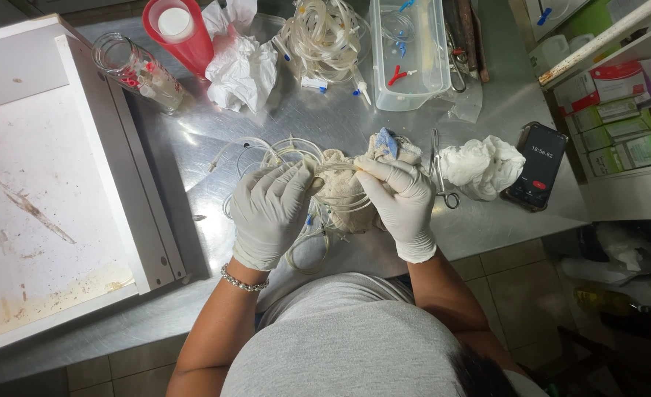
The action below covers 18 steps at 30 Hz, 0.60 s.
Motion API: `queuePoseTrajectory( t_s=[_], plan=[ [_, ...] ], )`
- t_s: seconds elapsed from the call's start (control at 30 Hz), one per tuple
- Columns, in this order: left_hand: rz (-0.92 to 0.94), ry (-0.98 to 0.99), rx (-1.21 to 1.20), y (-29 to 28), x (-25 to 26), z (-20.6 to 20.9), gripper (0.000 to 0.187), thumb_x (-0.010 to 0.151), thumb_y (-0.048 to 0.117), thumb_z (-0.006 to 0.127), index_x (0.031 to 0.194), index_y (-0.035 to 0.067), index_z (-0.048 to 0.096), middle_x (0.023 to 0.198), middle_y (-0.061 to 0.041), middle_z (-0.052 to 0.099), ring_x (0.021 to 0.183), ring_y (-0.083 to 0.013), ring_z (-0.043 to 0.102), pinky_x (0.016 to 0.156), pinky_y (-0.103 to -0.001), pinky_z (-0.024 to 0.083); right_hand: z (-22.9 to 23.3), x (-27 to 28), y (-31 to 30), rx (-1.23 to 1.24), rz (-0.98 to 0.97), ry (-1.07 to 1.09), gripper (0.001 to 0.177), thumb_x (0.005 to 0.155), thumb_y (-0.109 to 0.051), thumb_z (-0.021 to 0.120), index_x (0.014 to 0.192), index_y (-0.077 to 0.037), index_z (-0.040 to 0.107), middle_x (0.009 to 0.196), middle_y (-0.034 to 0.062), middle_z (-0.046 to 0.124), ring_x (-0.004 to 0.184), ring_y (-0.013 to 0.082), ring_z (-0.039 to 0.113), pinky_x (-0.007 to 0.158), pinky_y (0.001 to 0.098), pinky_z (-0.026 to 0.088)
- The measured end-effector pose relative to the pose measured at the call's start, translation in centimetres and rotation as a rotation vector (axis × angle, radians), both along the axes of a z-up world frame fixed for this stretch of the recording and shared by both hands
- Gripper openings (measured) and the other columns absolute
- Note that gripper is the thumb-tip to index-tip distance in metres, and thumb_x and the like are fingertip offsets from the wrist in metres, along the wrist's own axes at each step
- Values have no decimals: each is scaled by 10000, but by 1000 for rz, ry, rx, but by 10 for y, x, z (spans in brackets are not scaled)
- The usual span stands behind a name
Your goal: The person cleans and organizes a bundle of medical tubing on a stainless steel table. They use a cloth to wipe the exterior of the tubes and connectors, then separate and arrange the cleaned items into a plastic container.
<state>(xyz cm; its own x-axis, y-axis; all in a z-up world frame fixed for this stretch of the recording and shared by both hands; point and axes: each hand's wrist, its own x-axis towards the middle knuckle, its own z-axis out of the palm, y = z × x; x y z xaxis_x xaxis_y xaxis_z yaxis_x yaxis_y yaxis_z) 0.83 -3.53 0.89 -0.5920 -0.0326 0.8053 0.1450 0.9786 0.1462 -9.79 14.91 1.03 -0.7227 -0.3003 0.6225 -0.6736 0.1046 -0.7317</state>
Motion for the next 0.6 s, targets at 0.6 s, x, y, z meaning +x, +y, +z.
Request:
queuePoseTrajectory(
  t_s=[0.6],
  plan=[
    [-356,-446,1819,7,-1,-17,308,833,4,768,1142,10,762,1008,-121,794,918,-134,735,840,-286,597,8,-3,2,-51,235,-635,316,826,9,811,1133,-26,744,1054,122,772,1015,189,718,893,379,602]
  ],
)
